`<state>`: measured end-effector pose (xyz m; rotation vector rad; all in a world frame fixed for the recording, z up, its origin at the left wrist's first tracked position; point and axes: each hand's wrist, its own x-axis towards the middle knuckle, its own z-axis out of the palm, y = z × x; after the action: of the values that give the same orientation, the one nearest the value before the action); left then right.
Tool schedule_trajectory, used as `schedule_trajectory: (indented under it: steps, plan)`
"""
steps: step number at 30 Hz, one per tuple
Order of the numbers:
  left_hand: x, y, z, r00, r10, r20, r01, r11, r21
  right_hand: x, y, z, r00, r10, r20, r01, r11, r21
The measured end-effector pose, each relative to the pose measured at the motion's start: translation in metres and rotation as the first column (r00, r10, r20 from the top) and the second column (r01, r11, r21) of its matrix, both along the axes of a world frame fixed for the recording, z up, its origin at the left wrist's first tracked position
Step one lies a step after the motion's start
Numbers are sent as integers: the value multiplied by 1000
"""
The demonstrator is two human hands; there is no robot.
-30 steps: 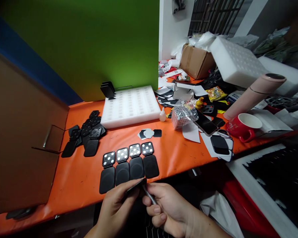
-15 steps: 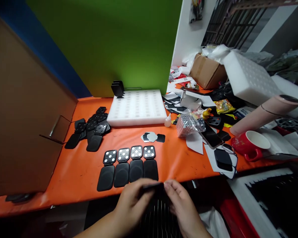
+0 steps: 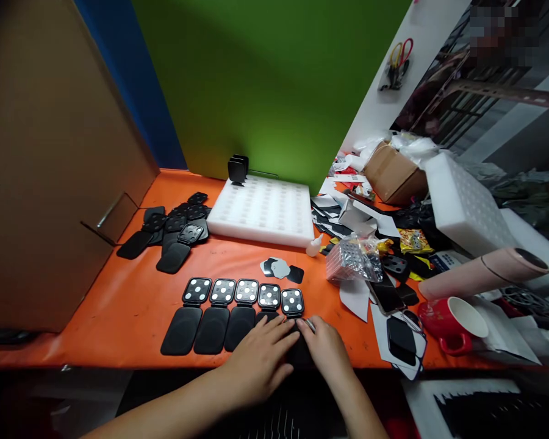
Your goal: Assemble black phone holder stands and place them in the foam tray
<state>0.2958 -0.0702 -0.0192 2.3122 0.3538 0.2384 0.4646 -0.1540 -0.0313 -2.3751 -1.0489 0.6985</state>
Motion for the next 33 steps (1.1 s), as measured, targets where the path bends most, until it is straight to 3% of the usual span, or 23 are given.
schedule_trajectory:
  steps: [2,5,8,10,12,14,17,19,22,25,28,30,33]
  plan:
    - [0,-3,-8,997,-59,-46,62,995,81,-4,-1,1,998,-10,56,11,1000,-12]
    - [1,-8,-16,994,-78,-77,88,986,139,-10,-10,4,998,-56,6,56,997,46]
    - [-1,-6,-11,997,-57,-58,67,982,174,-11,-21,4,978,-171,-116,189,968,166]
    - [-4,9,-2,1000,-6,-25,11,979,205,-11,-28,3,950,-259,-176,292,936,195]
    - [-11,41,9,986,166,-15,-157,957,243,-11,-31,1,929,-313,-197,349,920,181]
    - [-21,89,18,895,446,-29,-420,862,285,-12,-30,-1,920,-334,-204,367,918,154]
    - [-46,165,24,697,716,-30,-672,668,319,-14,-25,-4,916,-330,-230,366,921,135]
    - [-64,202,22,561,826,-51,-779,548,306,-15,-19,-7,913,-314,-260,356,924,136]
    - [-85,227,14,454,885,-100,-854,464,234,-18,-13,-11,913,-301,-274,342,932,116]
    - [-97,230,12,454,882,-126,-880,466,95,-21,-11,-14,918,-298,-260,336,935,115]
    - [-103,218,20,526,844,-105,-849,515,-117,-30,-7,-10,935,-221,-278,278,943,183]
    - [-100,198,28,607,791,-74,-773,566,-286,-41,0,1,949,-120,-291,193,953,235]
    - [-85,149,36,749,660,-57,-591,626,-509,-65,19,27,964,-12,-265,94,949,300]
